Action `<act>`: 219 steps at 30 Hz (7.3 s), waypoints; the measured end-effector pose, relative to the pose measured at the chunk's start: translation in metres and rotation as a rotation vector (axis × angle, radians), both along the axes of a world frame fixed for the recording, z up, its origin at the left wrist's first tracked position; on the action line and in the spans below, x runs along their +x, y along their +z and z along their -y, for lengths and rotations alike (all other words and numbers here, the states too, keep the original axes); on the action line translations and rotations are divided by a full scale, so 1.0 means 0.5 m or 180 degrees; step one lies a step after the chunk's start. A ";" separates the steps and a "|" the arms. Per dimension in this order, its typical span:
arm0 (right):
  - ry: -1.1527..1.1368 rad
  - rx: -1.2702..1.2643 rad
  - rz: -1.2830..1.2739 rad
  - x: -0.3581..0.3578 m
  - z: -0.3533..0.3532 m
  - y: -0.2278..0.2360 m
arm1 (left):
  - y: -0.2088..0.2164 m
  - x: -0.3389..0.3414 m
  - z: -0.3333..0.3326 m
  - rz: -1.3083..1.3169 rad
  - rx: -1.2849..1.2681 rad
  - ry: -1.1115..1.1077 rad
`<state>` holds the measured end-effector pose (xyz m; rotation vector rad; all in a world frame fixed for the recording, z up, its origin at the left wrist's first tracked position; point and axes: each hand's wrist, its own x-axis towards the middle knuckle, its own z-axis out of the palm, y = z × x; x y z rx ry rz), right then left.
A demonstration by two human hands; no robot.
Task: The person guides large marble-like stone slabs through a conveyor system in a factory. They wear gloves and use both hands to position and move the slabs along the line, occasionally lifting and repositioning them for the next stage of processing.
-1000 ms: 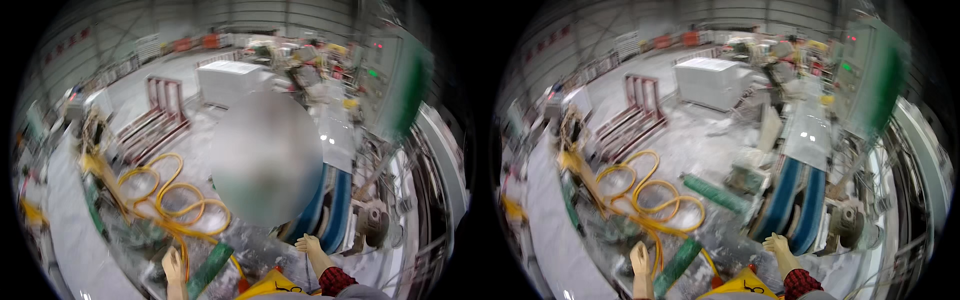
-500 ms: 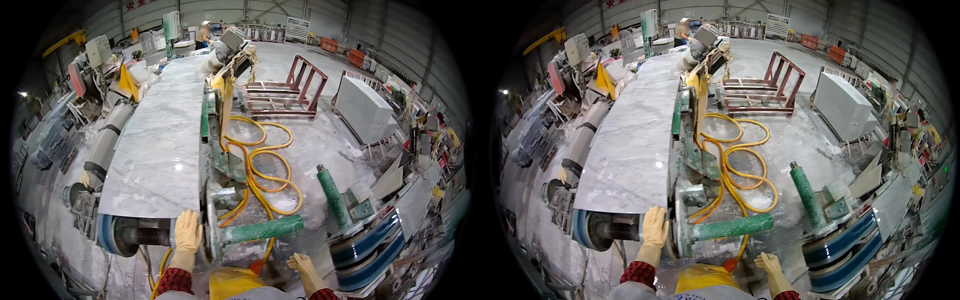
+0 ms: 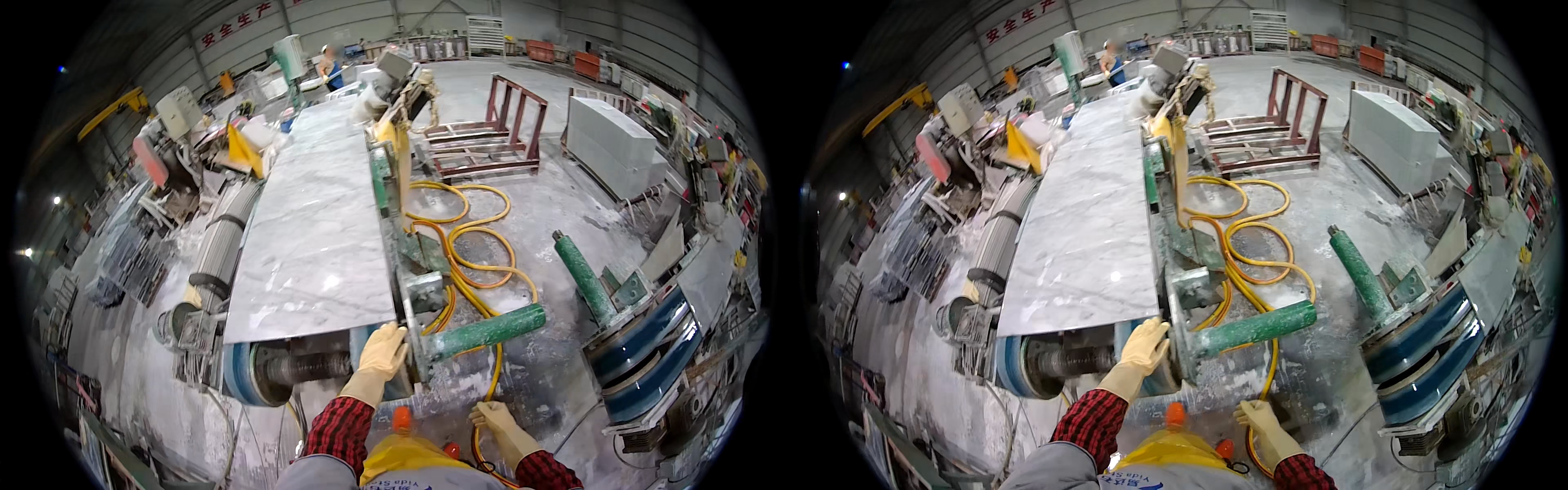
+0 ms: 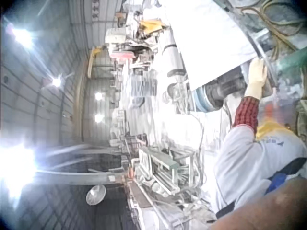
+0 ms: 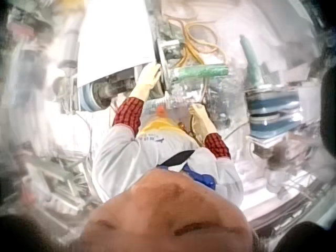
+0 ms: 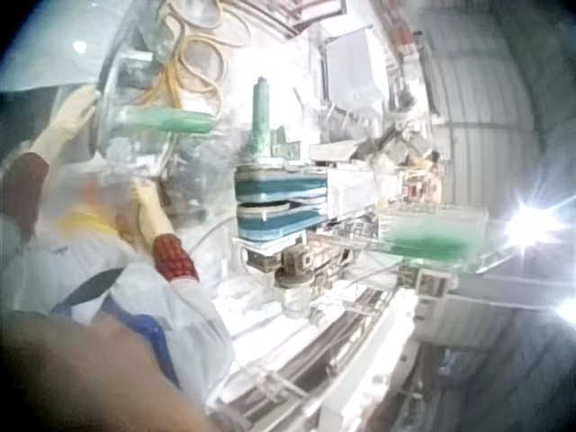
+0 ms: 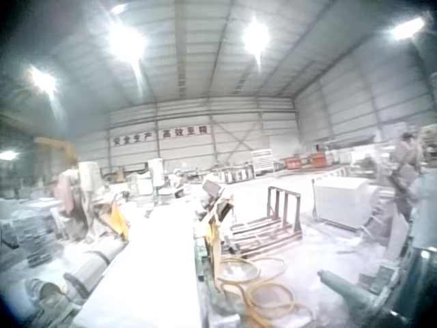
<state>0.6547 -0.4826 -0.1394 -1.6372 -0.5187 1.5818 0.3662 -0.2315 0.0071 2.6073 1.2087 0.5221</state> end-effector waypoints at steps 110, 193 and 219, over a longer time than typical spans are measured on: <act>0.1081 0.2257 0.4849 -0.444 -0.763 0.284 | 0.016 -0.801 -0.318 -0.0457 0.0337 0.1026; 0.0992 0.2338 0.4690 -0.467 -0.686 0.326 | 0.022 -0.803 -0.256 -0.0035 0.0442 0.0925; 0.0782 0.2628 0.4814 -0.448 -0.676 0.269 | 0.014 -0.812 -0.237 -0.0138 0.0340 0.0993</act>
